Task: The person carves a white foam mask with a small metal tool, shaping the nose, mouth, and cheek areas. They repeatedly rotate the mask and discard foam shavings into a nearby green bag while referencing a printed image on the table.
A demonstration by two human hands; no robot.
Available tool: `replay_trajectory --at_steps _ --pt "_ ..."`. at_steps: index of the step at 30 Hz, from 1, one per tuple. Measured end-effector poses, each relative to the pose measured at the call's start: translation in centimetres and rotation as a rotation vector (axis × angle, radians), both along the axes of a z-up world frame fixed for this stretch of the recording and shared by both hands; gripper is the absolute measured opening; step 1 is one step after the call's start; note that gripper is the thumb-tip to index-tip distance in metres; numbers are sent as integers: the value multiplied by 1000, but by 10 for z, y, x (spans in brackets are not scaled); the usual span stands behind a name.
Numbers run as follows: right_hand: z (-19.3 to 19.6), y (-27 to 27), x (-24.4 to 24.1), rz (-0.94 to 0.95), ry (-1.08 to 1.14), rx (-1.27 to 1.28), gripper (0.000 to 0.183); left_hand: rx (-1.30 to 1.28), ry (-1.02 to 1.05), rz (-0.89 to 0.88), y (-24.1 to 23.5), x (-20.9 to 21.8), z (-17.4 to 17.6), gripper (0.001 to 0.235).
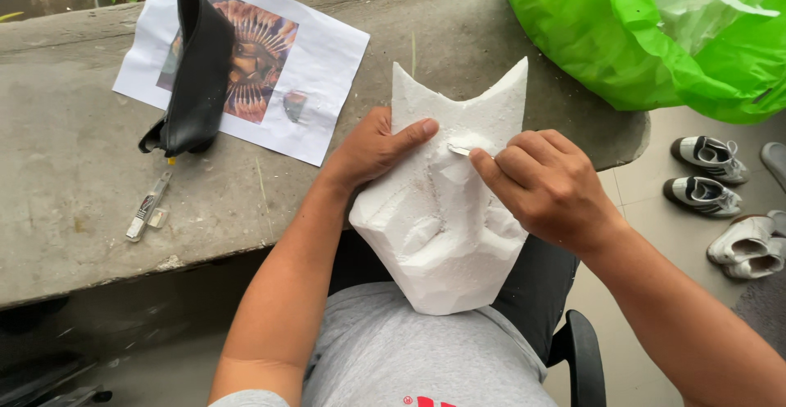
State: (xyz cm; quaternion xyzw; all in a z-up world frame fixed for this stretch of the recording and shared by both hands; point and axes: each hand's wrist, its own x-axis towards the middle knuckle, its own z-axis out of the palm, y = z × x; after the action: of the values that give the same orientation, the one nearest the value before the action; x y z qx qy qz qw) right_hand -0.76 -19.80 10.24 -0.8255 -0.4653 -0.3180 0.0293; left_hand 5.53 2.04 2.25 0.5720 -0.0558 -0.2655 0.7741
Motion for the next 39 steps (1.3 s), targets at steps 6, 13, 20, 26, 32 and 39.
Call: replay_trajectory --at_steps 6,13,20,26,32,39 --pt "8 0 -4 20 -33 30 15 12 -21 -10 0 -10 21 28" --pt "25 -7 -18 8 4 21 14 96 -135 -38 5 -15 29 28" --pt "34 -7 -25 7 30 38 14 127 -203 -64 3 -20 30 28" --pt "48 -20 -31 2 156 -68 4 253 -256 -107 7 -30 44 28" --pt "50 -22 -31 -7 176 -69 3 246 -256 -127 3 -30 42 27" --pt "59 -19 -33 -27 171 -105 2 272 -347 -136 3 -31 49 29"
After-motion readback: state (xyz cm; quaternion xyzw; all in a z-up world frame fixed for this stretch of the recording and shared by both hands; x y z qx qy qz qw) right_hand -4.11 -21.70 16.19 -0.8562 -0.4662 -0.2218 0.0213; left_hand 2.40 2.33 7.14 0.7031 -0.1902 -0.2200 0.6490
